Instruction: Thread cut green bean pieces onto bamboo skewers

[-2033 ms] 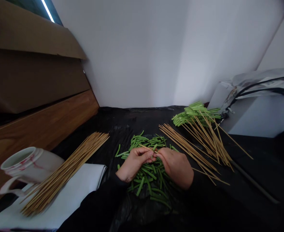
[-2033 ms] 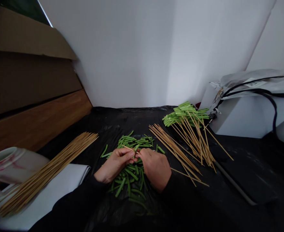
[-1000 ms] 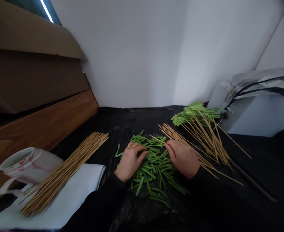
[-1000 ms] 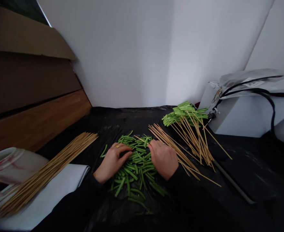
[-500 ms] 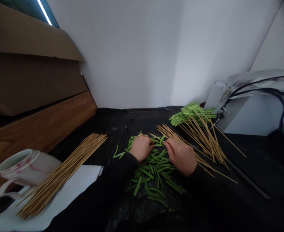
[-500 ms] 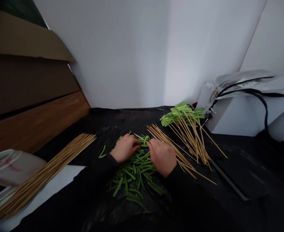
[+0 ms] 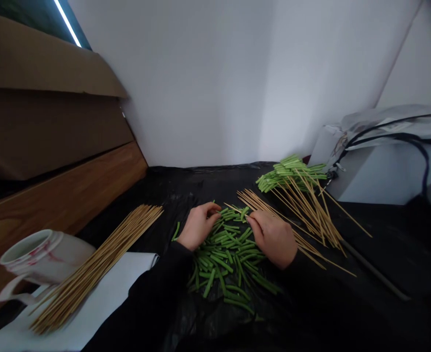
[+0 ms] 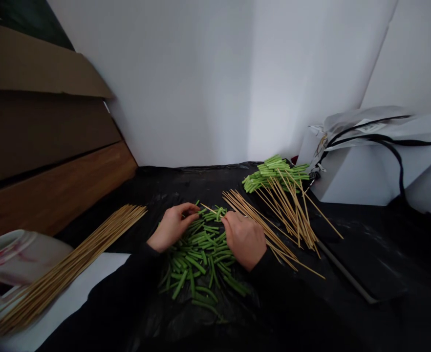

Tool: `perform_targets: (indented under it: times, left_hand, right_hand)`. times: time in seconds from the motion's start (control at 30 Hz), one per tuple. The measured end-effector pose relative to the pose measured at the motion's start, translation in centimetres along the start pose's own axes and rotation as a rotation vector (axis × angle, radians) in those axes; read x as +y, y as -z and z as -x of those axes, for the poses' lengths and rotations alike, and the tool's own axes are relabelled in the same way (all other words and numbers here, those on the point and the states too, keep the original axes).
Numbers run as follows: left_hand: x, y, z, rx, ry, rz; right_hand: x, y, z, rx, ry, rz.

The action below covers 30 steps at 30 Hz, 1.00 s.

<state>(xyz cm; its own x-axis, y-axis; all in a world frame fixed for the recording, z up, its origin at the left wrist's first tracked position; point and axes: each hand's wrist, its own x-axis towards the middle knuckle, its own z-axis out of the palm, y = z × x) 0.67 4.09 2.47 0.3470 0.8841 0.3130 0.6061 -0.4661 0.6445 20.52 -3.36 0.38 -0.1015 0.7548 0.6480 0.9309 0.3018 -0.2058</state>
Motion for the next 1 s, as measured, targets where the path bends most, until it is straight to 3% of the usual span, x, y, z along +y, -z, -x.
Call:
perform_targets:
  times: [0.17, 0.4, 0.63, 1.0]
  left_hand:
    - [-0.6, 0.2, 1.9, 0.096, 0.199, 0.574]
    - [-0.7, 0.8, 2.6, -0.027, 0.431, 1.165]
    - [-0.5, 0.9, 2.8, -0.089, 0.470, 1.272]
    - [-0.5, 0.6, 2.8, -0.044, 0.497, 1.285]
  right_hand:
    - [-0.6, -0.3, 0.5, -0.013, 0.033, -0.050]
    - [-1.2, -0.5, 0.9, -0.018, 0.106, -0.146]
    - [-1.8, 0.1, 1.0, -0.012, 0.148, -0.146]
    - [-1.8, 0.0, 0.9, -0.016, 0.146, -0.118]
